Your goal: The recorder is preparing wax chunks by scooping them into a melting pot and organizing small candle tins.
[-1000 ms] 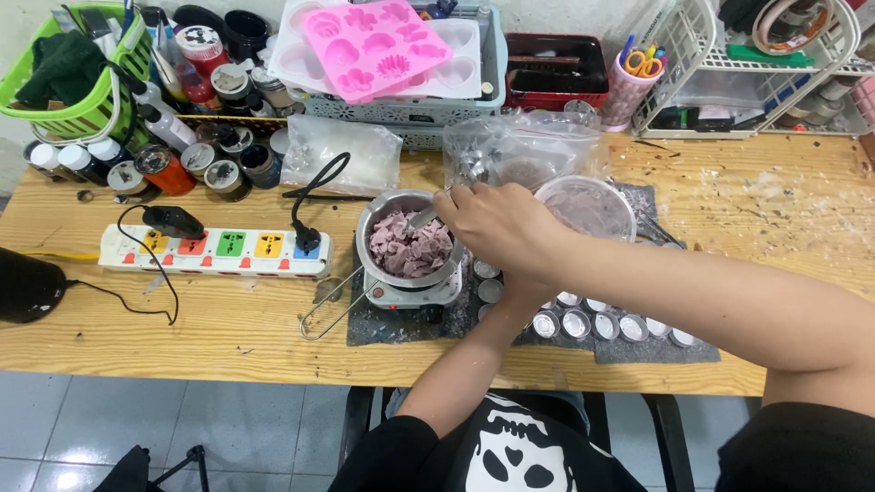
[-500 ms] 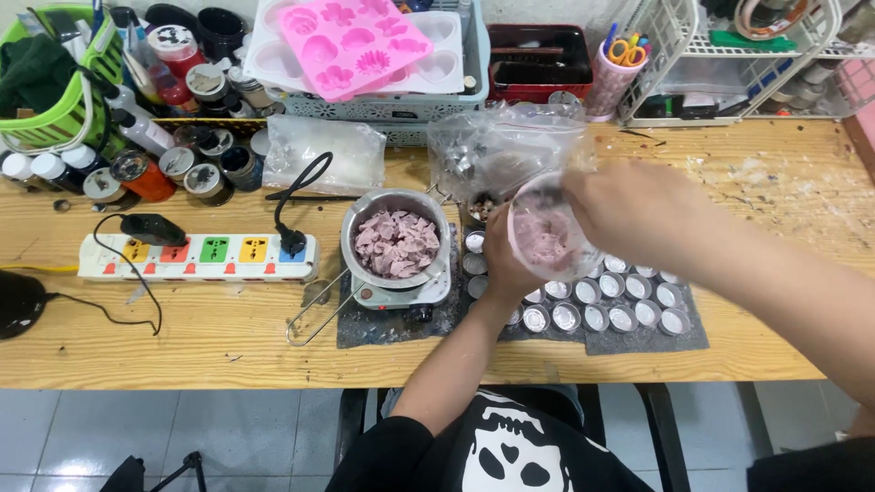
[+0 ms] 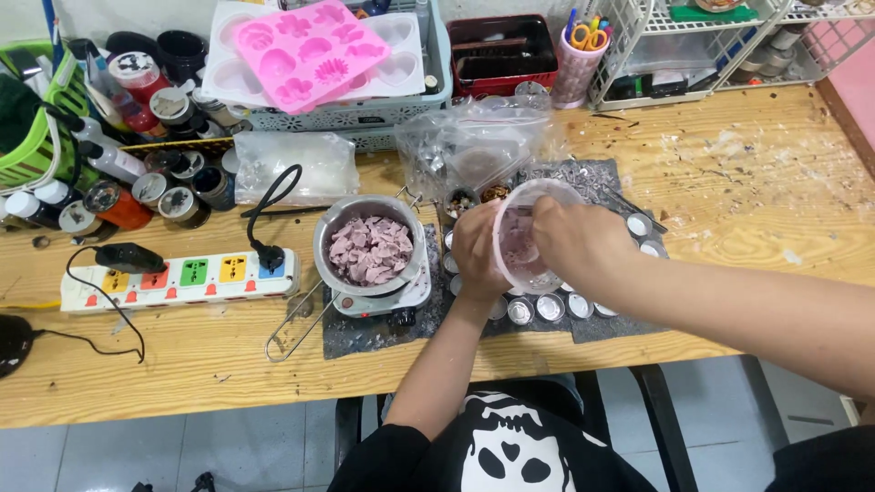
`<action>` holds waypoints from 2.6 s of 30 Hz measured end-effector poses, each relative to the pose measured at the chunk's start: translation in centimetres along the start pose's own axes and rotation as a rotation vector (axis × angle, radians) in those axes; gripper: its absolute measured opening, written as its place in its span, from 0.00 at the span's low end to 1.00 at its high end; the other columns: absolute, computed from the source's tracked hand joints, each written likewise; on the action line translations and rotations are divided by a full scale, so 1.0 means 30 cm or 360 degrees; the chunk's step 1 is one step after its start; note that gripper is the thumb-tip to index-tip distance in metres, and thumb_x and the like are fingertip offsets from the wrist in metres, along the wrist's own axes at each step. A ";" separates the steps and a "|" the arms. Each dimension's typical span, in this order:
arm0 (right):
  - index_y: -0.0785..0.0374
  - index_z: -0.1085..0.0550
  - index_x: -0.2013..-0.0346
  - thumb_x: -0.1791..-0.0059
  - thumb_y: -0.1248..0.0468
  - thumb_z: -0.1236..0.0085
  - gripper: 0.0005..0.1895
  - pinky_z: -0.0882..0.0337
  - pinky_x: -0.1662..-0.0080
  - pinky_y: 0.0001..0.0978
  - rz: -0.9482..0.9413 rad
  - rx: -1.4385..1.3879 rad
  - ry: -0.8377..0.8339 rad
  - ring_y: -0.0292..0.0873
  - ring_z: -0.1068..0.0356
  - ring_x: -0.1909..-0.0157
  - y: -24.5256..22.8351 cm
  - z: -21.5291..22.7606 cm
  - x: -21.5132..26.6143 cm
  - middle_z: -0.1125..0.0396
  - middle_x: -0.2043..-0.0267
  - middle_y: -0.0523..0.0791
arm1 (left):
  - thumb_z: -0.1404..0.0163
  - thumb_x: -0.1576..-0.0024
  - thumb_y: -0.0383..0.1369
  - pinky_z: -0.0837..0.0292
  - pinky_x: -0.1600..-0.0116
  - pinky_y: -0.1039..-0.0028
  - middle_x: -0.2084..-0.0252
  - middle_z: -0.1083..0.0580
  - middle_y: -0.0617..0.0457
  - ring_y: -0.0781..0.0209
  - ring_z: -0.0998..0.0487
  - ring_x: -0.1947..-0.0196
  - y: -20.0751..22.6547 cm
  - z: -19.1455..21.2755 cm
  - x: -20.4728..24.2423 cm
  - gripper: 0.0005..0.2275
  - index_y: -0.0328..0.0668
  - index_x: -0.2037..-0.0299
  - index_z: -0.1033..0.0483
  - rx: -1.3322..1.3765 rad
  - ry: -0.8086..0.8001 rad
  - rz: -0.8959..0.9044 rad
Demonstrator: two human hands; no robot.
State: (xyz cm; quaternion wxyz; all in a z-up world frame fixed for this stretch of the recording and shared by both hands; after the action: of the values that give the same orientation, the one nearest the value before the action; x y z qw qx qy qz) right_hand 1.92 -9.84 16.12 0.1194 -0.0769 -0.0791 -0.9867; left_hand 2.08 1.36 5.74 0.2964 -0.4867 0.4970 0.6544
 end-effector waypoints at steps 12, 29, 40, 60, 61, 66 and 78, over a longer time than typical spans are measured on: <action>0.71 0.25 0.65 0.57 0.68 0.41 0.08 0.22 0.57 0.45 0.0149 -0.0245 -0.0139 0.57 0.22 0.58 -0.003 -0.016 -0.069 0.26 0.63 0.57 | 0.38 0.44 0.41 0.23 0.38 0.52 0.43 0.30 0.46 0.44 0.24 0.43 -0.013 0.042 -0.014 0.31 0.49 0.33 0.41 -0.0090 0.0052 0.0022; 0.70 0.21 0.67 0.60 0.62 0.31 0.14 0.22 0.54 0.44 0.0171 -0.0203 -0.0317 0.54 0.22 0.57 -0.043 -0.019 -0.050 0.25 0.63 0.56 | 0.41 0.41 0.36 0.22 0.37 0.51 0.43 0.30 0.45 0.43 0.22 0.43 0.001 0.037 -0.026 0.28 0.51 0.34 0.41 0.0138 0.0048 0.0012; 0.68 0.20 0.66 0.59 0.63 0.33 0.12 0.23 0.56 0.43 0.0207 -0.0178 -0.0363 0.54 0.22 0.58 -0.033 -0.097 -0.055 0.25 0.63 0.54 | 0.40 0.44 0.30 0.19 0.41 0.54 0.46 0.26 0.44 0.43 0.20 0.46 0.004 0.014 -0.030 0.27 0.52 0.35 0.38 0.0243 -0.0056 0.0015; 0.63 0.21 0.65 0.57 0.60 0.35 0.11 0.24 0.55 0.43 0.0179 -0.0370 -0.0395 0.52 0.23 0.57 -0.054 -0.108 -0.025 0.25 0.62 0.53 | 0.43 0.42 0.32 0.22 0.40 0.52 0.46 0.25 0.47 0.44 0.20 0.46 0.006 0.010 -0.035 0.24 0.51 0.37 0.39 0.0404 -0.0154 -0.0039; 0.63 0.21 0.65 0.57 0.60 0.35 0.11 0.24 0.55 0.43 0.0179 -0.0370 -0.0394 0.52 0.23 0.57 -0.054 -0.113 -0.025 0.25 0.62 0.53 | 0.43 0.42 0.32 0.22 0.40 0.52 0.46 0.25 0.47 0.44 0.20 0.46 0.011 0.012 -0.046 0.24 0.51 0.37 0.39 0.0404 -0.0155 -0.0039; 0.66 0.22 0.66 0.60 0.62 0.34 0.12 0.23 0.58 0.43 0.0200 -0.0315 -0.0230 0.53 0.23 0.59 -0.055 -0.119 -0.012 0.26 0.63 0.54 | 0.39 0.44 0.35 0.21 0.43 0.54 0.48 0.25 0.45 0.43 0.19 0.49 0.035 0.016 -0.079 0.25 0.49 0.39 0.37 0.0477 -0.0204 -0.0026; 0.61 0.21 0.62 0.60 0.61 0.32 0.14 0.23 0.58 0.44 0.0027 -0.0380 -0.0506 0.52 0.22 0.58 -0.072 -0.075 -0.012 0.25 0.61 0.51 | 0.41 0.42 0.34 0.21 0.43 0.55 0.49 0.25 0.46 0.43 0.20 0.49 0.023 0.000 -0.037 0.23 0.49 0.39 0.39 0.0452 -0.0183 -0.0034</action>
State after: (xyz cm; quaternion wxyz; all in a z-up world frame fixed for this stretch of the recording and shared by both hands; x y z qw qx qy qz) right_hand 1.42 -8.08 13.58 0.1038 -0.2460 0.0212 -0.9635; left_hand 1.87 1.26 7.02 0.3972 -0.4068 0.5615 0.6012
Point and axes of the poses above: each hand's wrist, its own x-axis away from the middle knuckle, its own z-axis out of the back of the hand, y = z × x, the point moved 6 cm from there along -x, towards the middle knuckle
